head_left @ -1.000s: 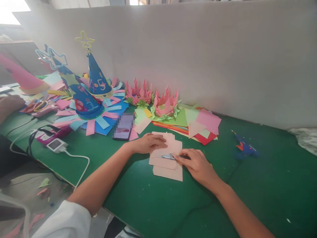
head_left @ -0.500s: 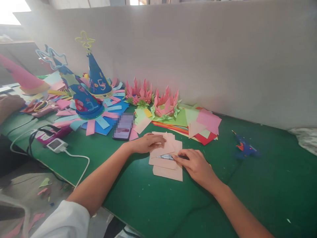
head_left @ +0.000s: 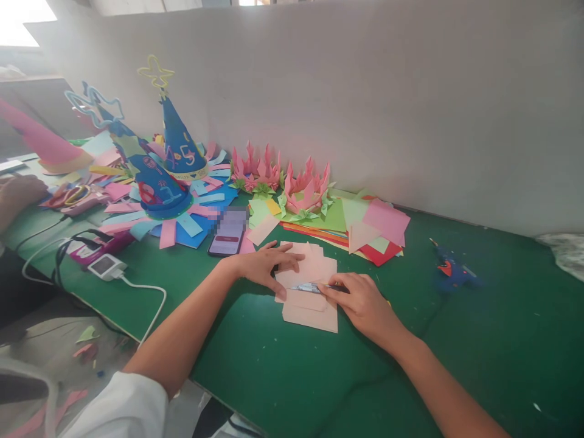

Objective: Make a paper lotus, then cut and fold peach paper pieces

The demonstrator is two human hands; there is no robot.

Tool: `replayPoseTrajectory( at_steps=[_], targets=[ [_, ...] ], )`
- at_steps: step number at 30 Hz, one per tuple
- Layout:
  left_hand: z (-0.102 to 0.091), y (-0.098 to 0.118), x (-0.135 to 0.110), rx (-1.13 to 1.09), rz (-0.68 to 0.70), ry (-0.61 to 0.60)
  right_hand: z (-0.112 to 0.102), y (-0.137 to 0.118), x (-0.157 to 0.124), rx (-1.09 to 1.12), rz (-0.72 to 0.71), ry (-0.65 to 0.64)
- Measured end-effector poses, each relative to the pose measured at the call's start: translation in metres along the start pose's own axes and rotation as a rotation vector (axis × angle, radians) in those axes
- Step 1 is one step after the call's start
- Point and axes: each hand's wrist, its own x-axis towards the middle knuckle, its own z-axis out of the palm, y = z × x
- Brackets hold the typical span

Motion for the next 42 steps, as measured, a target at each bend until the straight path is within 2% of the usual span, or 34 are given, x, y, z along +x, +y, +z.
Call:
replayPoseTrajectory(
  at_steps=[9,22,29,36,39,42],
  targets=[
    [-0.001,0.001,0.001,-0.01,-0.025,-0.015,0.0,-0.006,0.003,-0.017,-0.003,0.042],
    [-0.001,-0.004,0.002,-0.022,-0.021,-0.01,-0.002,-0.011,0.005,0.026,-0.024,0.002],
    [0.0,-0.005,0.002,-0.006,-0.005,0.004,0.0,-0.013,0.004,0.03,0.012,-0.009],
    [0.0,-0.006,0.003,-0.01,-0.013,0.0,-0.005,-0.017,0.007,0.041,-0.015,-0.01],
    [0.0,-0.005,0.002,-0.009,-0.017,-0.002,-0.009,-0.016,0.004,0.058,-0.072,-0.024],
    [0.001,-0.004,0.002,-0.018,-0.015,0.02,-0.013,-0.005,-0.002,0.074,-0.104,0.046]
  ],
)
